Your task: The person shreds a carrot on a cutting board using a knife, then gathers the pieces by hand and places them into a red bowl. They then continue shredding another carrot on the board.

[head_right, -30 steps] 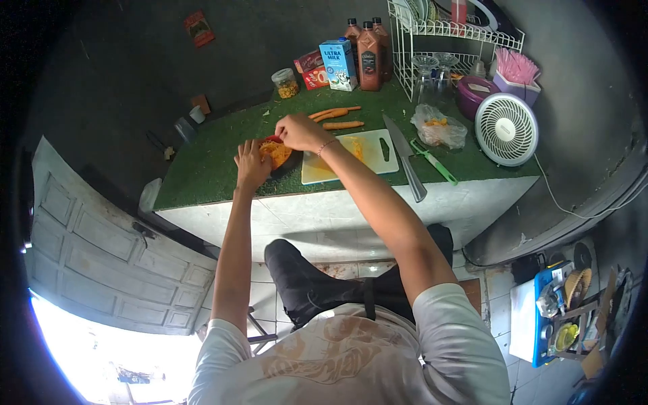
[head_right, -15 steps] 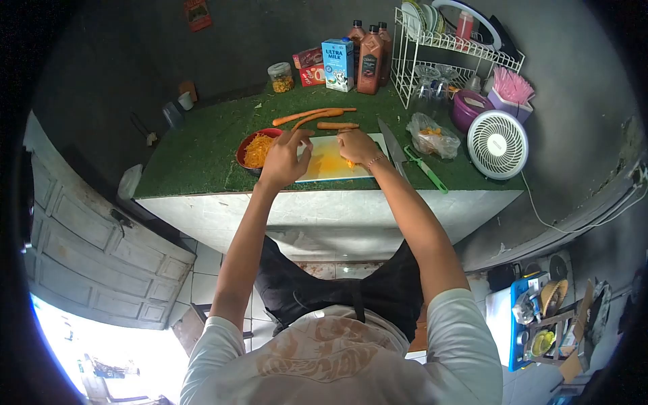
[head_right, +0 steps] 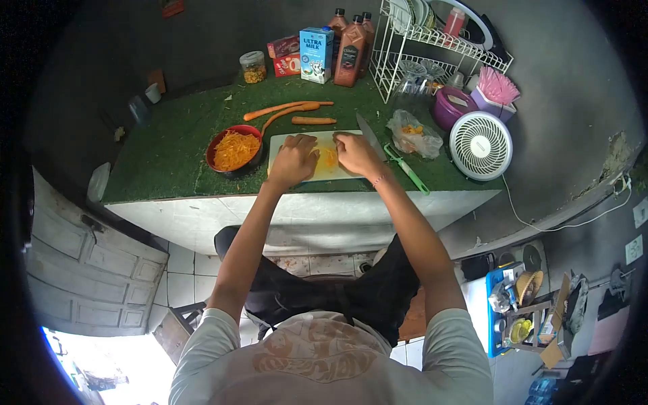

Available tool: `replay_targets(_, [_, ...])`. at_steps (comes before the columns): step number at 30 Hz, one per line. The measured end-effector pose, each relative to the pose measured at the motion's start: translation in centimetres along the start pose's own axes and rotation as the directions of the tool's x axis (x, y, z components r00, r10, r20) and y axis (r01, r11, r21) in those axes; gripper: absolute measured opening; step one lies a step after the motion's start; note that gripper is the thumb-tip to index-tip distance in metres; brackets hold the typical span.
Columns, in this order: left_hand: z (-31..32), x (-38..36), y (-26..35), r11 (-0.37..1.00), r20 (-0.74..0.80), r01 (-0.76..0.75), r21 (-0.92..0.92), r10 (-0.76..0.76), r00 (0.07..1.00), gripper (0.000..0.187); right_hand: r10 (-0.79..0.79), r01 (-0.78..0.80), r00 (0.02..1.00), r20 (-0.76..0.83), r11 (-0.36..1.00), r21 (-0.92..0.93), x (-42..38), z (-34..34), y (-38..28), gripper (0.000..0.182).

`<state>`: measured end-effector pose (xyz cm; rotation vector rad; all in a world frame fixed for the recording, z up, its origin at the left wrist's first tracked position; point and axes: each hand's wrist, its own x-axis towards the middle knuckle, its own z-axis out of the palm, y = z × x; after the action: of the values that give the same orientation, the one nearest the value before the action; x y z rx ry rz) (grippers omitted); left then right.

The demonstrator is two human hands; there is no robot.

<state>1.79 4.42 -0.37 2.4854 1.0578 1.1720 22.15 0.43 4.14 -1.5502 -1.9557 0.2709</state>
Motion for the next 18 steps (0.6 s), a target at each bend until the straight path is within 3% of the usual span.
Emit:
replay_targets(4, [1.4,-0.2,0.0,0.995,-0.019,-0.024,0.097,0.026,0.999,0.027,0.019,-0.019,1.0,0.024,1.0,0.013,-0.8,1.4,0.0,0.026])
replay_targets(6, [1.4,-0.2,-0.3,0.998,-0.004,-0.042,0.051,0.042,0.999,0.028,-0.024,0.024,1.0,-0.005,0.998,0.065,-1.7,2.1,-0.2,0.03])
replay_targets(7, [1.1,-0.3,-0.2,0.998,0.016,-0.043,0.038,0.042,0.999,0.028,-0.001,-0.004,0.998,0.06,0.998,0.07,-1.8,1.6,-1.1,0.03])
replay_targets(10, [0.9,-0.6,-0.1,0.998,0.013,-0.022,-0.061,0.023,1.0,0.029,0.161,-0.155,0.987,0.018,0.91,0.384,-3.1,1.5,-2.2,0.035])
replay_targets(13, [0.6,-0.2,0.2,0.993,-0.057,0.016,-0.118,-0.023,0.998,0.026,0.182,-0.159,0.98,-0.077,0.958,0.238,-3.8,0.6,-1.9,0.038])
replay_targets(16, [1.0,-0.5,0.1,0.997,-0.062,0.007,0.082,-0.002,0.998,0.022,0.152,-0.144,0.986,-0.067,0.983,0.112,-4.5,1.2,-2.5,0.045])
replay_targets(18, [0.8,-0.6,0.3,0.998,-0.006,0.004,0.055,-0.003,1.0,0.019,0.001,-0.005,0.994,-0.108,0.999,-0.037,-4.9,3.7,-1.8,0.052])
